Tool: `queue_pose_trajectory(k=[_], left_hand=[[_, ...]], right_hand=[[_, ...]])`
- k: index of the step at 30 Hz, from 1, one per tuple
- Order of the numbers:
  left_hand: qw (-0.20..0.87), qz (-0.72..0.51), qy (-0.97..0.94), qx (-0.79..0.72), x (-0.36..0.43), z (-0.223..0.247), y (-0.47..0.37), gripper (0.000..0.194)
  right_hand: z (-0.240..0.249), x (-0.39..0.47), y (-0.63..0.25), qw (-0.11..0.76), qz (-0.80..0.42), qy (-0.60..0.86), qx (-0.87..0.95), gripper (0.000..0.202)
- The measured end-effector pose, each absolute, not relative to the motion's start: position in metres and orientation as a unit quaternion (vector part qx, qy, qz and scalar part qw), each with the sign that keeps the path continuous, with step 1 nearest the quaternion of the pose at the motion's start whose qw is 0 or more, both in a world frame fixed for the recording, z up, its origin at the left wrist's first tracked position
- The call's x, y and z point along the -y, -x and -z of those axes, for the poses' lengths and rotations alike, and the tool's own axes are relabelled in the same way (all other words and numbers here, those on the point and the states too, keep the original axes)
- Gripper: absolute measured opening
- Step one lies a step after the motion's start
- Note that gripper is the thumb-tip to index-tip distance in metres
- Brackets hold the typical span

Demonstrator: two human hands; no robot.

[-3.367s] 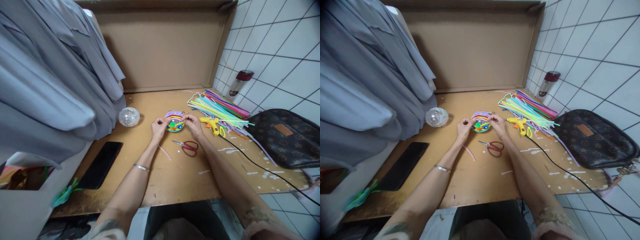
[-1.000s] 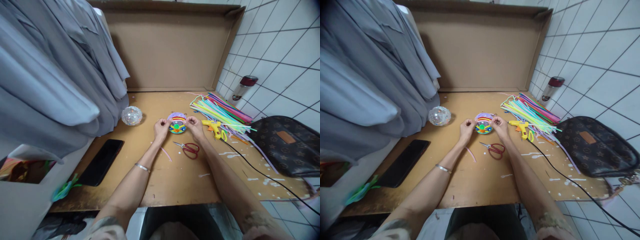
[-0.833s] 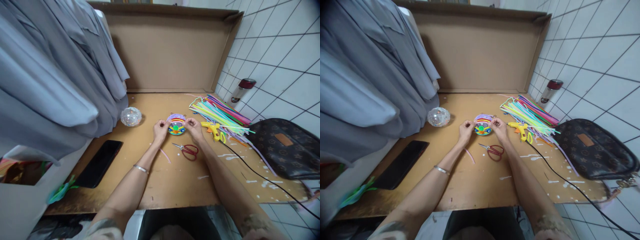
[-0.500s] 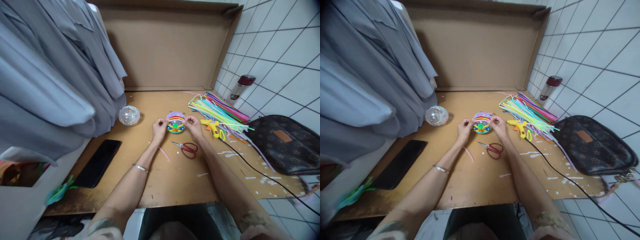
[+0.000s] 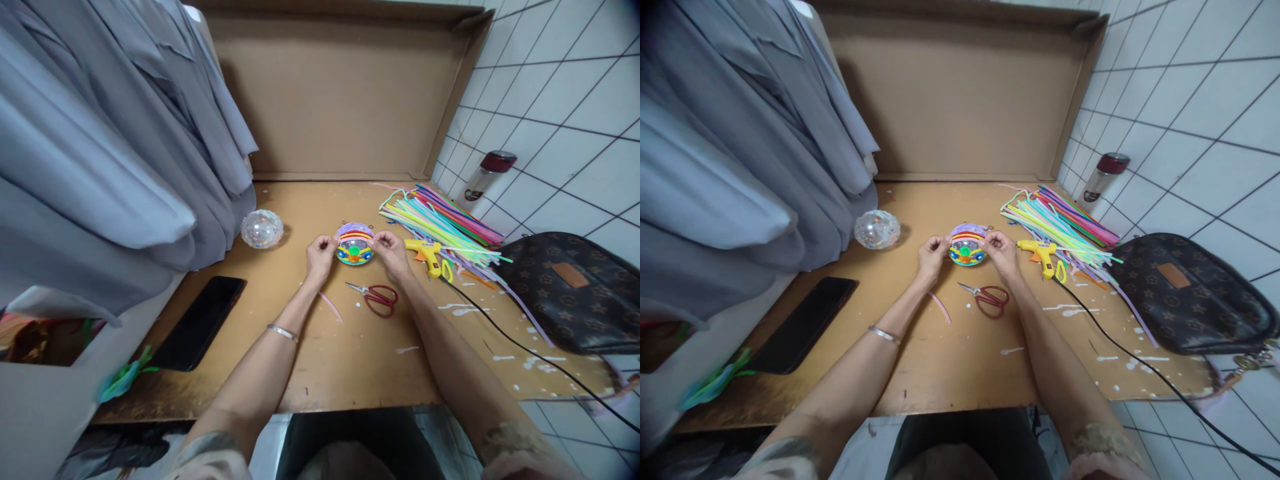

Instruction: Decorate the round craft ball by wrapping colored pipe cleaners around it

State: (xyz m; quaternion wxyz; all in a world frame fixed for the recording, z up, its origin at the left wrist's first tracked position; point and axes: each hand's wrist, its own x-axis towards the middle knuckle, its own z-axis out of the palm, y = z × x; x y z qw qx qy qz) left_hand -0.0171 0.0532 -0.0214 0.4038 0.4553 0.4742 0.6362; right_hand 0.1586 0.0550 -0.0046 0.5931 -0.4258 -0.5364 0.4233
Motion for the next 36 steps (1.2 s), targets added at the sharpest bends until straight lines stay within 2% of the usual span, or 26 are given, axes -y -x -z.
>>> queue_pose_trajectory(k=[20, 27, 36], left_hand=[[0.478, -0.689, -0.385, -0.386, -0.061, 0.032, 0.016, 0.046], [0.5, -0.689, -0.374, -0.368, -0.06, 0.033, 0.017, 0.04], [0.478, -0.696, -0.393, -0.365, -0.06, 0.032, 0.018, 0.032]], right_hand=[[0.011, -0.061, -0.165, 0.617, -0.44, 0.427, 0.493, 0.036], [0.016, -0.065, -0.166, 0.627, -0.444, 0.417, 0.486, 0.036], [0.015, -0.065, -0.165, 0.629, -0.443, 0.411, 0.489, 0.035]])
